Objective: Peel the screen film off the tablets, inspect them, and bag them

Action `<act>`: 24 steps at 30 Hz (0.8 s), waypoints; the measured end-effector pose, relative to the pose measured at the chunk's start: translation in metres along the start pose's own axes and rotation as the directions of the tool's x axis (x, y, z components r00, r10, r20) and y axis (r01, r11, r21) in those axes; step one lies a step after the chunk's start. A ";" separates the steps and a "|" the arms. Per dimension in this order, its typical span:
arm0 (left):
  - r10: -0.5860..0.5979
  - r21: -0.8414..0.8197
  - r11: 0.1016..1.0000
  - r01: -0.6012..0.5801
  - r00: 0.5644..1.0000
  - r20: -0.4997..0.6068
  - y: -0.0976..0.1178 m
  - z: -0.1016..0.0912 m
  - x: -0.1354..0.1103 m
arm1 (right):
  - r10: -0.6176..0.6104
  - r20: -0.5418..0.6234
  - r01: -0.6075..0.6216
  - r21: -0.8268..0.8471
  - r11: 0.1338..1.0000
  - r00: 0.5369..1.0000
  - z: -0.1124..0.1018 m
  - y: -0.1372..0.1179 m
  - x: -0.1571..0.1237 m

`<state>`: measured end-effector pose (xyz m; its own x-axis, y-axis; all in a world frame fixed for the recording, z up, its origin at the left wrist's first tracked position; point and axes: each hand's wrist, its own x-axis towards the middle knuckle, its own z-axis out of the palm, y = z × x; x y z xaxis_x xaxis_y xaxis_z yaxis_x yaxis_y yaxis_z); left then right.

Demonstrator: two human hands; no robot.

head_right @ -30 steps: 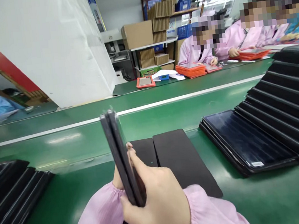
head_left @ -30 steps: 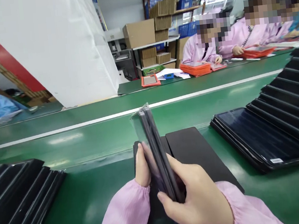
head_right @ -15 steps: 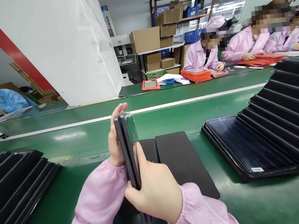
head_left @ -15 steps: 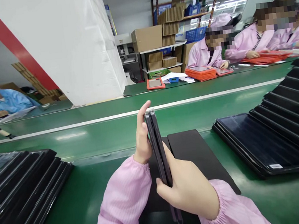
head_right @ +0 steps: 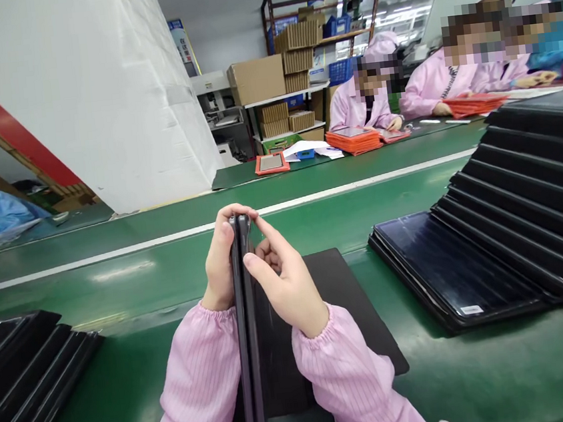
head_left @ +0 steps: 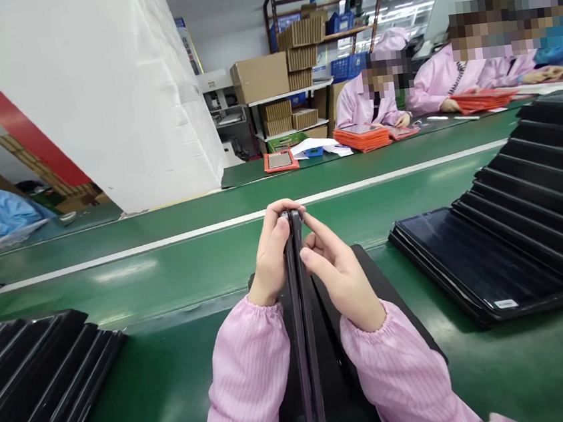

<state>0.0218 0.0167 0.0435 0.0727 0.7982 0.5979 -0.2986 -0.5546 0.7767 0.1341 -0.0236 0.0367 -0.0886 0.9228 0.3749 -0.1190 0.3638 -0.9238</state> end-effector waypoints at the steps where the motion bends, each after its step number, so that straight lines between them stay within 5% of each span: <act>1: -0.021 -0.002 1.000 0.021 0.999 0.026 -0.002 0.001 0.000 | -0.012 -0.008 0.012 0.027 1.000 1.000 -0.002 0.001 0.001; 11: -0.027 -0.050 0.998 0.045 0.952 0.306 -0.016 -0.009 -0.001 | -0.073 -0.030 0.074 0.030 0.997 0.997 -0.016 0.004 0.006; 24: 0.059 0.102 0.990 -0.093 0.954 0.295 -0.009 -0.007 -0.003 | -0.022 0.054 0.018 0.069 0.997 0.998 -0.022 0.004 0.004</act>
<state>0.0179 0.0212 0.0338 0.3324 0.6592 0.6745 -0.2054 -0.6474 0.7340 0.1548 -0.0159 0.0327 -0.1388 0.9067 0.3984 -0.1888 0.3707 -0.9094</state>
